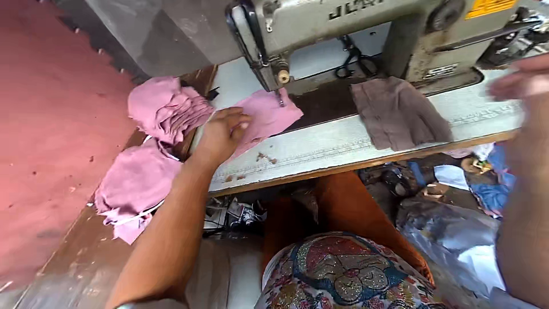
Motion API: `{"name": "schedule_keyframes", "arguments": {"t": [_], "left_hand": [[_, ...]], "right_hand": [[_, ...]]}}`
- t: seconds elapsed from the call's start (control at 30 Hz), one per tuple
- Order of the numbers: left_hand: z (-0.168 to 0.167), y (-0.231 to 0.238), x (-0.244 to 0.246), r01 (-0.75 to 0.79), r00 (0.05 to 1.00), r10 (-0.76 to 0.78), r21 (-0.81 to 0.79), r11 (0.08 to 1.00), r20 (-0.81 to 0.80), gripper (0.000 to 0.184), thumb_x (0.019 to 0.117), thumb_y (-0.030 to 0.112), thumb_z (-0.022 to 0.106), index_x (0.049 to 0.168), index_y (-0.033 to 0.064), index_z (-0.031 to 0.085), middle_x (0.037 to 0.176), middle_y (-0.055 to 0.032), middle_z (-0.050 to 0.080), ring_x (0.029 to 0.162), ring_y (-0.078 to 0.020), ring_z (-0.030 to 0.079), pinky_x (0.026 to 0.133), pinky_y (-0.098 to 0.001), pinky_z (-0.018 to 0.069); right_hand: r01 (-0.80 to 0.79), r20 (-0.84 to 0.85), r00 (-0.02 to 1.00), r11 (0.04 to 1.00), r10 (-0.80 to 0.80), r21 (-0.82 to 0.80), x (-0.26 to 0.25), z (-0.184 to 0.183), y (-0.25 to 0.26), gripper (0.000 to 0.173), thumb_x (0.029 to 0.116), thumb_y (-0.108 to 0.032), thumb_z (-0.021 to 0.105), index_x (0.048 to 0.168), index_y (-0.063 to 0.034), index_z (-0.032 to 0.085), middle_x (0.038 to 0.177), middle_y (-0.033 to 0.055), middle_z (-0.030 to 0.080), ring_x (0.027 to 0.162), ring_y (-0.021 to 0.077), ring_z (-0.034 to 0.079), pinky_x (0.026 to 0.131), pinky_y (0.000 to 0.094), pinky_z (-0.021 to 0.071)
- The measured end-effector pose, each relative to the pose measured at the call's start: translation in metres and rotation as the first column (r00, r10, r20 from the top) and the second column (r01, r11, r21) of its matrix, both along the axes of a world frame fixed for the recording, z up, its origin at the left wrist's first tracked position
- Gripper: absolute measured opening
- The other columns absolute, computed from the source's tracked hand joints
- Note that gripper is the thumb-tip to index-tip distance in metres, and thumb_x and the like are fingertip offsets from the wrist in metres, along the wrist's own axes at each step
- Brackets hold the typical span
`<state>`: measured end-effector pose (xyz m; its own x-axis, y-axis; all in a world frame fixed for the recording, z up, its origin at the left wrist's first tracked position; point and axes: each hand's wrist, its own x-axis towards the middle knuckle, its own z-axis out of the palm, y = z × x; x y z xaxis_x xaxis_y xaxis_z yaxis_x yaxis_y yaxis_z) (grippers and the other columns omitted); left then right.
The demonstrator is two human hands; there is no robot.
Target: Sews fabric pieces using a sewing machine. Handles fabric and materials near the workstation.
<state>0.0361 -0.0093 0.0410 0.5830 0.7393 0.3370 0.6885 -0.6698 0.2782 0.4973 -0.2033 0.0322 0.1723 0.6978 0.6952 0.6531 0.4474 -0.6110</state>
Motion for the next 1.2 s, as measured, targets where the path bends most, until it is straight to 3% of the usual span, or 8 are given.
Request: {"name": "schedule_keyframes", "arguments": {"t": [0.03, 0.1, 0.2, 0.3, 0.47, 0.73, 1.03, 1.2], "left_hand": [[-0.002, 0.007, 0.007, 0.041, 0.999, -0.041, 0.002, 0.999, 0.017, 0.028, 0.1052, 0.013, 0.052, 0.119, 0.0009, 0.073, 0.136, -0.0228, 0.064, 0.132, -0.0406, 0.057, 0.113, -0.0587, 0.0415], [-0.010, 0.024, 0.016, 0.121, 0.993, -0.121, -0.035, 0.992, 0.012, 0.029, 0.1045, 0.009, 0.050, 0.122, 0.0022, 0.072, 0.137, -0.0194, 0.064, 0.135, -0.0364, 0.056, 0.116, -0.0548, 0.0398], [-0.023, 0.045, 0.018, 0.204, 0.978, -0.207, -0.140, 0.969, -0.012, 0.033, 0.1035, 0.003, 0.048, 0.128, 0.0039, 0.070, 0.142, -0.0141, 0.063, 0.139, -0.0300, 0.053, 0.120, -0.0487, 0.0367], [-0.027, 0.047, 0.013, 0.193, 0.979, -0.201, -0.194, 0.962, -0.018, 0.033, 0.1048, 0.006, 0.049, 0.132, 0.0057, 0.068, 0.147, -0.0120, 0.059, 0.142, -0.0279, 0.051, 0.121, -0.0475, 0.0353], [-0.028, 0.036, 0.006, 0.191, 0.975, -0.207, -0.167, 0.967, -0.081, 0.037, 0.1086, 0.016, 0.045, 0.139, 0.0110, 0.066, 0.150, -0.0107, 0.057, 0.144, -0.0318, 0.049, 0.121, -0.0504, 0.0328], [-0.022, 0.018, 0.010, 0.179, 0.966, -0.201, -0.143, 0.973, -0.160, 0.041, 0.1096, 0.016, 0.040, 0.145, 0.0169, 0.062, 0.150, -0.0069, 0.058, 0.142, -0.0327, 0.051, 0.119, -0.0517, 0.0333], [-0.024, -0.002, 0.047, -0.031, 0.959, 0.013, -0.057, 0.998, -0.283, 0.044, 0.1116, 0.033, 0.038, 0.151, 0.0256, 0.055, 0.147, -0.0222, 0.056, 0.132, -0.0458, 0.053, 0.105, -0.0591, 0.0433], [-0.026, 0.005, 0.048, -0.041, 0.977, 0.029, -0.052, 0.998, -0.210, 0.042, 0.1102, 0.036, 0.041, 0.145, 0.0224, 0.061, 0.151, -0.0222, 0.052, 0.135, -0.0461, 0.050, 0.103, -0.0645, 0.0403]], "right_hand": [[-0.059, 0.074, 0.995, 0.998, 0.059, -0.008, -0.050, 0.010, 0.020, 0.037, 0.1087, -0.030, 0.046, 0.125, 0.0002, 0.061, 0.117, 0.0011, 0.066, 0.106, 0.0047, 0.064, 0.097, 0.0290, 0.0544], [-0.174, 0.252, 0.945, 0.973, 0.208, -0.148, -0.132, 0.015, 0.058, 0.032, 0.1037, -0.023, 0.053, 0.117, -0.0012, 0.072, 0.113, 0.0150, 0.069, 0.108, 0.0254, 0.065, 0.095, 0.0453, 0.0541], [-0.230, 0.443, 0.806, 0.897, 0.393, -0.378, -0.216, -0.004, 0.116, 0.030, 0.1029, -0.023, 0.060, 0.128, -0.0077, 0.069, 0.127, 0.0171, 0.065, 0.124, 0.0367, 0.059, 0.101, 0.0559, 0.0489], [-0.088, 0.572, 0.697, 0.844, 0.431, -0.529, -0.250, -0.015, 0.142, 0.043, 0.1067, -0.034, 0.054, 0.139, -0.0058, 0.059, 0.136, 0.0175, 0.059, 0.130, 0.0376, 0.053, 0.102, 0.0578, 0.0435], [0.006, 0.647, 0.627, 0.828, 0.433, -0.560, -0.247, -0.011, 0.140, 0.041, 0.1081, -0.037, 0.050, 0.127, -0.0033, 0.063, 0.130, 0.0159, 0.060, 0.128, 0.0345, 0.054, 0.099, 0.0554, 0.0442], [0.051, 0.653, 0.647, 0.831, 0.395, -0.554, -0.223, -0.008, 0.153, 0.037, 0.1080, -0.030, 0.049, 0.129, -0.0041, 0.064, 0.137, 0.0171, 0.061, 0.134, 0.0367, 0.054, 0.103, 0.0639, 0.0414], [0.239, 0.683, 0.655, 0.770, 0.323, -0.592, -0.206, 0.004, 0.175, 0.041, 0.1089, -0.030, 0.047, 0.142, -0.0083, 0.059, 0.146, 0.0195, 0.054, 0.142, 0.0410, 0.044, 0.109, 0.0674, 0.0349], [-0.048, 0.638, 0.711, 0.925, 0.297, -0.377, -0.213, -0.013, 0.141, 0.024, 0.1002, -0.012, 0.057, 0.120, -0.0042, 0.069, 0.121, 0.0189, 0.065, 0.123, 0.0397, 0.058, 0.097, 0.0579, 0.0488]]}}
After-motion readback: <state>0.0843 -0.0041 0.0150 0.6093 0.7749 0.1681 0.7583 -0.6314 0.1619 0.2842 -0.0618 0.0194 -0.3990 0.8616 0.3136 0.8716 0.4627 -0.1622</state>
